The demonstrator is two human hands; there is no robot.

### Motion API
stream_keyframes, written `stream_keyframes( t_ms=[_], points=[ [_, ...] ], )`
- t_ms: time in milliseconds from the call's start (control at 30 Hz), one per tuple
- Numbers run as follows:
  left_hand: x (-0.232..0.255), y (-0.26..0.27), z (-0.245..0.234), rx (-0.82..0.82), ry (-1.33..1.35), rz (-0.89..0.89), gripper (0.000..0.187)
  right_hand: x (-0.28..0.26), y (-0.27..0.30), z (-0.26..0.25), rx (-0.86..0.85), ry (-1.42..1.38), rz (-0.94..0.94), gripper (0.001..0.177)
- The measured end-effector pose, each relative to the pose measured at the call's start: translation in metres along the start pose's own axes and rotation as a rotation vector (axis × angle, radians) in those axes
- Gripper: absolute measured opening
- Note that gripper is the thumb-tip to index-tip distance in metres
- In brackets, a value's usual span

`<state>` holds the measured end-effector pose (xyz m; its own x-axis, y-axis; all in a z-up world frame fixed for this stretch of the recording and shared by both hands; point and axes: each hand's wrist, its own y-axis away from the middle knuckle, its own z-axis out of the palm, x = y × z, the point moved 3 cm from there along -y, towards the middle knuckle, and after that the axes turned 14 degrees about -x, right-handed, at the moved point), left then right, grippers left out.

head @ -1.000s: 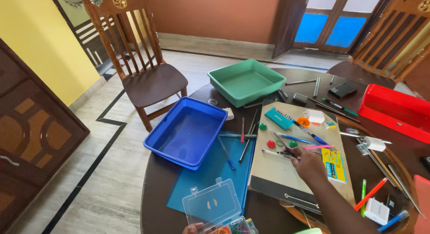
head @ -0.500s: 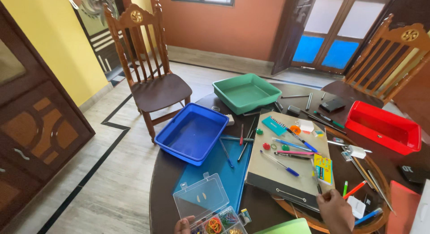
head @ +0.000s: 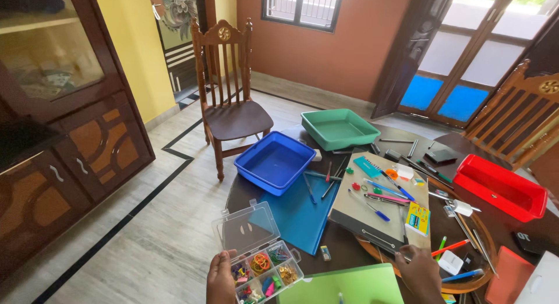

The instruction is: The person organizes small stationery items on a round table. They sort colorful rubber bands and paper clips into a clear compartmentalized box, then place pens and other items into blue and green trays. The person closes the compartment box and arranges the trays on the table.

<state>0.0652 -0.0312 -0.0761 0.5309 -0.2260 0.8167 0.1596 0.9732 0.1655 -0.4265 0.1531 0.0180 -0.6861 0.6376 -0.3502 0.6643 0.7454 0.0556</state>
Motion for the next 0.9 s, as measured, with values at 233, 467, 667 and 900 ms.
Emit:
stream_keyframes(
  t_ms=[233,467,667,900],
  points=[
    [0.023,-0.071,-0.051,-0.072,-0.039,0.005,0.04,-0.078,0.009,0.025,0.074,0.003,-0.014,0.032],
    [0.109,-0.144,-0.117,-0.104,-0.047,-0.085,0.039,-0.222,0.023,0.072,-0.034,-0.084,0.115,0.028],
    [0.235,-0.153,-0.155,-0.071,-0.051,-0.136,0.039,-0.36,0.038,0.107,-0.04,-0.127,-0.08,0.031],
    [0.29,-0.199,-0.207,-0.002,0.028,-0.157,0.038,-0.485,0.002,0.126,0.018,-0.365,-0.291,0.051]
  ],
)
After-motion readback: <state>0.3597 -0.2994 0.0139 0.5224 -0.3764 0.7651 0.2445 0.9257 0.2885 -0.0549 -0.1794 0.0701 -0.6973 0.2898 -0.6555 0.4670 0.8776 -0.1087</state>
